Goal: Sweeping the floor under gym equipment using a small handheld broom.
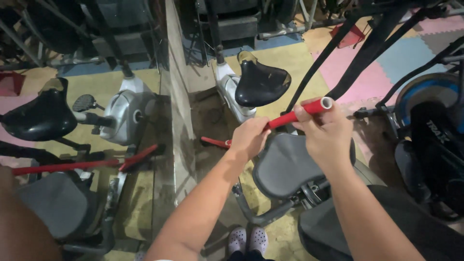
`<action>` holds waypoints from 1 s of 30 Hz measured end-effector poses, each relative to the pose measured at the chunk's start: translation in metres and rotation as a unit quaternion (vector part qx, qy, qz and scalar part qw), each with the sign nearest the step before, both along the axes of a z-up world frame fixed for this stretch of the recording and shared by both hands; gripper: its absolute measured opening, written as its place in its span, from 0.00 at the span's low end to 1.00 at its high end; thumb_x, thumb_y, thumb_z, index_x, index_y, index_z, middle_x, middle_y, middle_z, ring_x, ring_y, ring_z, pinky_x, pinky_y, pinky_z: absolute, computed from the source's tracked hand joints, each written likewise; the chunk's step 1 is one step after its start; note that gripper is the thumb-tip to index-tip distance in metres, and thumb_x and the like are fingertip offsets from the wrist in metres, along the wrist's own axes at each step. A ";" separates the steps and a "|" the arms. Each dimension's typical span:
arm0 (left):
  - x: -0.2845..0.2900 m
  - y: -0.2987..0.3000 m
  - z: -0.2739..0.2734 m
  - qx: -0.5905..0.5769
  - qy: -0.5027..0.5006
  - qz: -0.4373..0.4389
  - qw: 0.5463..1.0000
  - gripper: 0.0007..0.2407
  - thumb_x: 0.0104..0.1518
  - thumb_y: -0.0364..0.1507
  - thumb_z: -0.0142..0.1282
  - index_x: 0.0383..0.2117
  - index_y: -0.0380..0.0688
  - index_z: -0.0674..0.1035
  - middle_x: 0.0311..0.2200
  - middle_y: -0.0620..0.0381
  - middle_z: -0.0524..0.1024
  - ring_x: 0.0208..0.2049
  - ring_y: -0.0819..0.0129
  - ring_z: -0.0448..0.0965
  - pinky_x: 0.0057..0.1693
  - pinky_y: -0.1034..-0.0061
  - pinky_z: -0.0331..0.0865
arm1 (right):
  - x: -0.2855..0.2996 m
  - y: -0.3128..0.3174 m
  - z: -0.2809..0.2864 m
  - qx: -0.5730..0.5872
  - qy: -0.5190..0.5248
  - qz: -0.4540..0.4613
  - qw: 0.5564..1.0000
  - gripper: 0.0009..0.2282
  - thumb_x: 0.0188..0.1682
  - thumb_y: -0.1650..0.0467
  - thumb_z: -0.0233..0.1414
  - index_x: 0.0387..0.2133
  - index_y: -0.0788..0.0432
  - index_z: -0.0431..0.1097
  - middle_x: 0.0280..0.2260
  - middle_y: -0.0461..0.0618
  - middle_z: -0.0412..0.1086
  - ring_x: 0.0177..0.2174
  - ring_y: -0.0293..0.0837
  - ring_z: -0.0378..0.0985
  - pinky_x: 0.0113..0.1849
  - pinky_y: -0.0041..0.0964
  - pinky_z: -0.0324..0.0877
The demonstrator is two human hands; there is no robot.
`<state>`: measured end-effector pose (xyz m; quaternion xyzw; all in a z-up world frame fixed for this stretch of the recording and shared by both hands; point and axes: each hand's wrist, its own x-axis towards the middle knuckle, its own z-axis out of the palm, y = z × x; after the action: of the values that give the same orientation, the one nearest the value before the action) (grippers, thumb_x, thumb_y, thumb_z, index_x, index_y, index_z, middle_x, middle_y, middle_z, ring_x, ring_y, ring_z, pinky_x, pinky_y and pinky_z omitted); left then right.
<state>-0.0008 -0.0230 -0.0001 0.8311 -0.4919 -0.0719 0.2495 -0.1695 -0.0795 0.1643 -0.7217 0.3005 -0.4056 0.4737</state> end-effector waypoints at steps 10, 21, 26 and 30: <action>-0.007 -0.002 0.026 0.009 0.015 0.059 0.998 0.05 0.62 0.41 0.51 0.40 0.66 0.74 0.41 0.68 0.79 0.50 0.66 0.80 0.52 0.67 0.77 | -0.001 -0.025 0.005 -0.045 0.037 0.076 0.995 0.09 0.52 0.69 0.62 0.41 0.60 0.72 0.33 0.60 0.78 0.32 0.47 0.84 0.36 0.37 0.80; -0.031 -0.005 0.049 -0.195 -0.101 -0.019 0.975 0.10 0.60 0.38 0.55 0.45 0.56 0.74 0.40 0.62 0.78 0.48 0.63 0.80 0.52 0.70 0.76 | -0.040 -0.054 0.052 -0.108 0.031 0.061 0.992 0.08 0.53 0.69 0.62 0.42 0.58 0.74 0.30 0.63 0.78 0.31 0.51 0.84 0.33 0.40 0.78; -0.048 -0.005 0.053 -0.166 0.018 -0.026 0.986 0.05 0.58 0.28 0.54 0.37 0.43 0.78 0.35 0.53 0.78 0.39 0.53 0.78 0.46 0.62 0.71 | -0.112 -0.063 0.096 -0.076 -0.021 0.088 0.993 0.06 0.59 0.81 0.50 0.47 0.68 0.67 0.44 0.60 0.75 0.33 0.44 0.79 0.32 0.28 0.74; -0.068 -0.013 0.075 -0.192 0.055 -0.062 0.978 0.06 0.57 0.30 0.56 0.36 0.45 0.80 0.34 0.55 0.80 0.38 0.57 0.78 0.45 0.66 0.71 | -0.167 -0.059 0.106 -0.155 -0.021 0.086 0.984 0.07 0.62 0.85 0.45 0.51 0.78 0.57 0.47 0.74 0.70 0.51 0.63 0.80 0.49 0.42 0.80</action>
<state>-0.0691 -0.0357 0.0746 0.7301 -0.5328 -0.0372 0.4263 -0.3367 -0.1386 0.2701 -0.8008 0.1602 -0.4202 0.3956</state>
